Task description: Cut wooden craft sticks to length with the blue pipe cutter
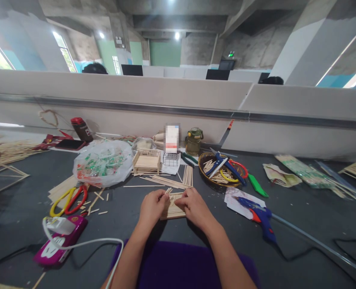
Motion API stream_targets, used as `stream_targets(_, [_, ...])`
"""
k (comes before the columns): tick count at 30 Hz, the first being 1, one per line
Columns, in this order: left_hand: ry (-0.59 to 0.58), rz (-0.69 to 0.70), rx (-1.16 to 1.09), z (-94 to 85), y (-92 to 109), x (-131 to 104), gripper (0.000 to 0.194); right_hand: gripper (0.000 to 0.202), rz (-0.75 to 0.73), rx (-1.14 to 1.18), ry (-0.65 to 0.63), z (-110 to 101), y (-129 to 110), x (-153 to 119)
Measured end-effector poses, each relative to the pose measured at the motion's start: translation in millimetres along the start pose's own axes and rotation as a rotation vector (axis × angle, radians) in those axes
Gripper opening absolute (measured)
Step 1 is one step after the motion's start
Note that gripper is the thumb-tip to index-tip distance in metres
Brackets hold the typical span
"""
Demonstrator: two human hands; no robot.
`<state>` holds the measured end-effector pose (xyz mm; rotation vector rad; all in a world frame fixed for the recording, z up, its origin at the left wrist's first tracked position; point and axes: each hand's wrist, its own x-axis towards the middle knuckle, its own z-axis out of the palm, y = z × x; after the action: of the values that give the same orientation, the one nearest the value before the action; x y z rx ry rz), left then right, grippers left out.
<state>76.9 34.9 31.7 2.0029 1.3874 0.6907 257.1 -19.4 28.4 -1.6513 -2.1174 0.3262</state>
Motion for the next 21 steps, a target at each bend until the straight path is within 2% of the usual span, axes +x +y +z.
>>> stream_targets(3, [0.029,-0.024,-0.094,-1.0,-8.1,3.5,0.032,0.029,-0.009,-0.015,-0.005,1.1,-2.9,1.2])
stream_targets(10, [0.102,-0.074,-0.269,-1.9,-18.8,10.0,0.036,0.02,0.029,-0.04,0.061,-1.5,-1.8,0.9])
stream_targets(17, [0.108,-0.083,-0.224,2.2,-21.0,10.0,0.034,0.027,0.128,0.052,0.158,-14.6,20.0,-3.0])
stream_targets(21, [0.1,-0.079,-0.19,2.4,-18.9,9.1,0.034,0.035,0.092,0.066,0.14,-14.1,15.3,-1.8])
